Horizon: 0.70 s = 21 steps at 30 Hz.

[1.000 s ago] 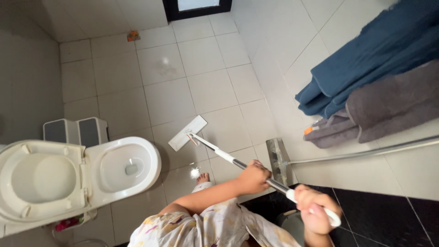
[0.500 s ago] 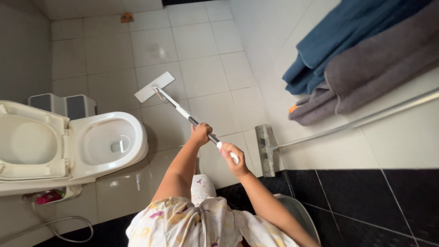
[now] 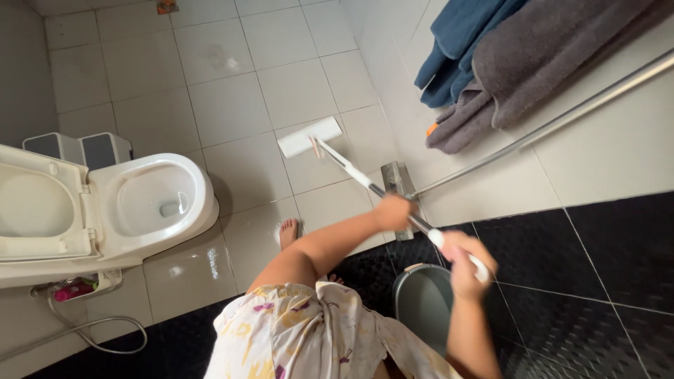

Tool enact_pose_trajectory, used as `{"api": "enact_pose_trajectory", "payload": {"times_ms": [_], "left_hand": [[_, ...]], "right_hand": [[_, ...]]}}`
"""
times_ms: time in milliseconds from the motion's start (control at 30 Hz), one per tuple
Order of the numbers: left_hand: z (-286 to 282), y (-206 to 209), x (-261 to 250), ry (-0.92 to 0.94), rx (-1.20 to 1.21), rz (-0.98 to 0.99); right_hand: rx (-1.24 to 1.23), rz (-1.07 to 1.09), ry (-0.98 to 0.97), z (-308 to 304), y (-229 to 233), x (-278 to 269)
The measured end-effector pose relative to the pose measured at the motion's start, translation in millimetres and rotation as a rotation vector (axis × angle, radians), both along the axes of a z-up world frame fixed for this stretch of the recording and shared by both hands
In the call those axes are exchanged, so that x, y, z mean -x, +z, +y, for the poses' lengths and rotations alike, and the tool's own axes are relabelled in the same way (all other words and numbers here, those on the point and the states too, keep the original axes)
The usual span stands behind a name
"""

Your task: Mopping a tiled bathroom floor using a spray mop.

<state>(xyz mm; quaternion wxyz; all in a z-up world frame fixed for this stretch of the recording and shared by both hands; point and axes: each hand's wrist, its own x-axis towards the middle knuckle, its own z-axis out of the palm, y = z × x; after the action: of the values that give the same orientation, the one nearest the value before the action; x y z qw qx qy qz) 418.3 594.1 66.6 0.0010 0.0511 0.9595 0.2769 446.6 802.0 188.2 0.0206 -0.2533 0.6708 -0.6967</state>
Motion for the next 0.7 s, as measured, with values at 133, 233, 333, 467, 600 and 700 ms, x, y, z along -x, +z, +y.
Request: {"api": "enact_pose_trajectory", "payload": {"times_ms": [133,233,333,467,600,700], "left_hand": [[64.8,50.2,-42.2,-0.185,-0.212,0.116],[64.3,65.6,-66.1,-0.247,-0.341,0.208],[35.6,51.1,-70.7,-0.231,-0.382,0.250],[-36.2,-23.7,-49.4,-0.114,-0.181,0.271],[-126.4,-107.2,-4.8,0.148,0.010,0.054],[-160.2,-124.2,33.4,0.352,0.297,-0.203]], "right_hand": [[0.312,0.189,0.030,42.1,52.5,-35.7],[0.466,0.197,0.033,42.5,49.2,-56.0],[0.475,0.222,0.053,16.4,24.0,-61.0],[0.191,0.413,0.032,-46.0,-40.8,-51.5],[0.065,0.261,0.240,-120.6,-114.3,-23.7],[-0.123,0.251,0.219,-168.1,-121.5,4.3]]}}
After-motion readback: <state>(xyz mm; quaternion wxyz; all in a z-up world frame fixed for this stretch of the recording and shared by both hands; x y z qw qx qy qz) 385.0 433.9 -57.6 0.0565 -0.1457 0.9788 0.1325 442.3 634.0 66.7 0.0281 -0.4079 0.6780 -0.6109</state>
